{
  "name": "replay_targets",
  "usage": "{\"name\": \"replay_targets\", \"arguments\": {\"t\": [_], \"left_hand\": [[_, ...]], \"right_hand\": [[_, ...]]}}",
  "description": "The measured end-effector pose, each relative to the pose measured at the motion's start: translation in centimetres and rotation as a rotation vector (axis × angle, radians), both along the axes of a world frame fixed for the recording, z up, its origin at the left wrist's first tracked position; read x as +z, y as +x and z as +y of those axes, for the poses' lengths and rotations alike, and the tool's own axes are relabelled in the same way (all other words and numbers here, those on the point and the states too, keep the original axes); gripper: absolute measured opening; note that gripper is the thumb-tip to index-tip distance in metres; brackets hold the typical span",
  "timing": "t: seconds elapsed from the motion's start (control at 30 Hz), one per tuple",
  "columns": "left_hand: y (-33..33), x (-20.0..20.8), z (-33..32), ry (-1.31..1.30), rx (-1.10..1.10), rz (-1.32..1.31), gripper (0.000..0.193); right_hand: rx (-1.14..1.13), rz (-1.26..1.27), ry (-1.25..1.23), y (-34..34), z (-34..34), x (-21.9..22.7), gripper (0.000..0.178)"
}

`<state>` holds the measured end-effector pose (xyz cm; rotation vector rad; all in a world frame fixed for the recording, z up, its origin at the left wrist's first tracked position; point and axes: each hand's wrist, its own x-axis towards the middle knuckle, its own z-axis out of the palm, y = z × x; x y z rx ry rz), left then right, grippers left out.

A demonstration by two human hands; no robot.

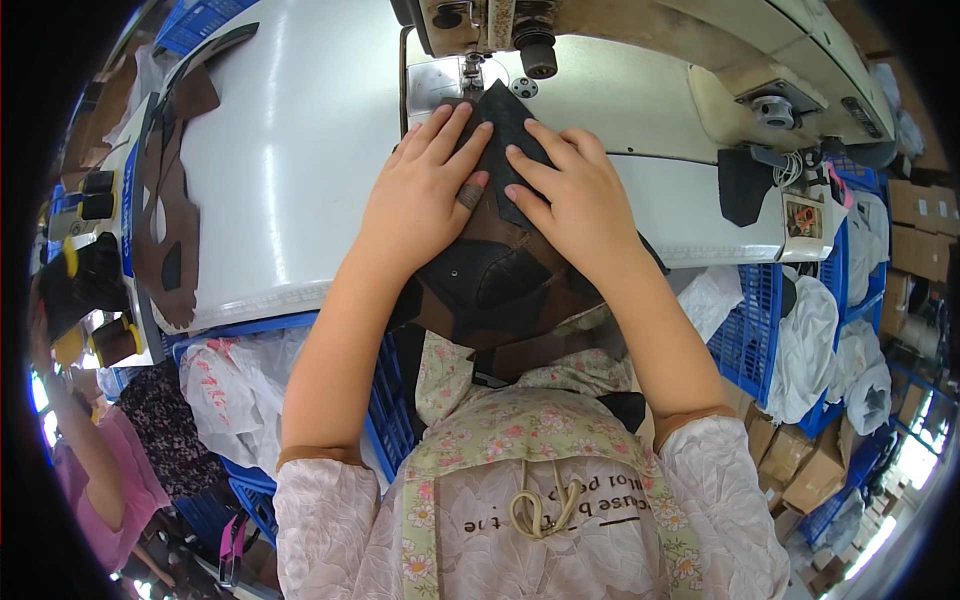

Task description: Stitch together various components of leather and fabric shoe uppers using an industrial sewing machine.

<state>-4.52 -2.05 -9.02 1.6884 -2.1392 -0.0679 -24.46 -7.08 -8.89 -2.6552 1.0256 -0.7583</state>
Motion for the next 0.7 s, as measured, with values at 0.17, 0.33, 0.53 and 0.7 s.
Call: {"name": "replay_targets", "arguments": {"t": [0.17, 0.33, 0.53, 0.7], "left_hand": [[-0.02, -0.03, 0.07, 0.000, 0.009, -0.007, 0.046], [0.12, 0.15, 0.10, 0.014, -0.005, -0.004, 0.046], [0.32, 0.34, 0.00, 0.035, -0.016, 0.016, 0.047], [0.75, 0.21, -0.53, 0.033, -0.005, 0.019, 0.047]], "right_hand": [[-0.003, 0.002, -0.005, 0.22, 0.17, 0.19, 0.037], [-0.008, 0.008, -0.016, 0.32, 0.39, 0.31, 0.038], [-0.016, 0.009, 0.014, 0.55, 0.50, 0.36, 0.038], [-0.021, -0.031, 0.019, 0.89, 0.03, 0.26, 0.037]]}}
